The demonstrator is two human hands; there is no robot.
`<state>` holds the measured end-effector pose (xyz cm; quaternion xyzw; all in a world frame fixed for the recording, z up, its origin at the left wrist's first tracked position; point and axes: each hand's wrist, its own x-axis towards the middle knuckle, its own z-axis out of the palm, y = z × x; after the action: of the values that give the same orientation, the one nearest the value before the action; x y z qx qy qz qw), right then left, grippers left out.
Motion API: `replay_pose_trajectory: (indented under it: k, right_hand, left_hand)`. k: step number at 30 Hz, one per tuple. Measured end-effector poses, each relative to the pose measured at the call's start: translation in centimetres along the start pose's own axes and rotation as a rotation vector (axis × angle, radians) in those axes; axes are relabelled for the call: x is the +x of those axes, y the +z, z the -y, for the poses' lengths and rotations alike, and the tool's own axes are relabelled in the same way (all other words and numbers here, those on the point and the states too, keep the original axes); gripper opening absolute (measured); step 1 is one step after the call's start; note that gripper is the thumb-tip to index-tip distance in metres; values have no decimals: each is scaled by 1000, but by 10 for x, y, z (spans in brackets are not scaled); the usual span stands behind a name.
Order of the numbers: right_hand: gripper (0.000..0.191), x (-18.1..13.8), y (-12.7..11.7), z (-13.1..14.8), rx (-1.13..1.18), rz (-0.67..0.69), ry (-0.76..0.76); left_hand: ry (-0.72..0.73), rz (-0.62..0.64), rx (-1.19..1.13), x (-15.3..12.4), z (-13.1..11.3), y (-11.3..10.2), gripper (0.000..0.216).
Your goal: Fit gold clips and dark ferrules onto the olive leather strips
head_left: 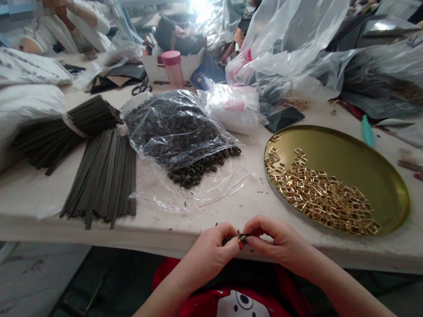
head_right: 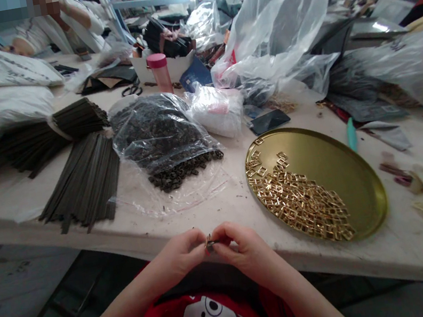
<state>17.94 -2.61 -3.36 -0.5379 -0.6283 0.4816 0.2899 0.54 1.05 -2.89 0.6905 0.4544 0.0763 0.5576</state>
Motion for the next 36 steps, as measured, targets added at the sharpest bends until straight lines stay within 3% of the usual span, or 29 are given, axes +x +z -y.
replay_pose_trajectory:
  k: [4,7,12,17,25,28,32,36]
  right_hand:
    - [18,3,5,-2,10,-155,29]
    - [7,5,9,-6,-2,-252,12]
    - [8,2,21,-10,-72,-394,-204]
    - [24,-6,30,-13,-219,-398,-349]
    - [17,-4,26,-10,-298,-436,-370]
    - [13,-5,26,-7,-216,-438,-315]
    - [9,-3,30,-9,77,-418,-99]
    - [30,6,28,-16,566,-311,74]
  left_hand:
    - [3,-40,44,-1,-5,3,16]
    - [-7,-37,33,0,-7,6,13]
    - [6,-59,-28,2,-9,4,19]
    - [-23,-85,-93,3,-10,2,17]
    - [-39,-10,-292,-3,-10,0,16]
    - [-9,-82,-242,-4,-5,7,19]
    - [33,-196,-223,-7,-3,16,27]
    - [129,-45,-107,-12,-10,13,44]
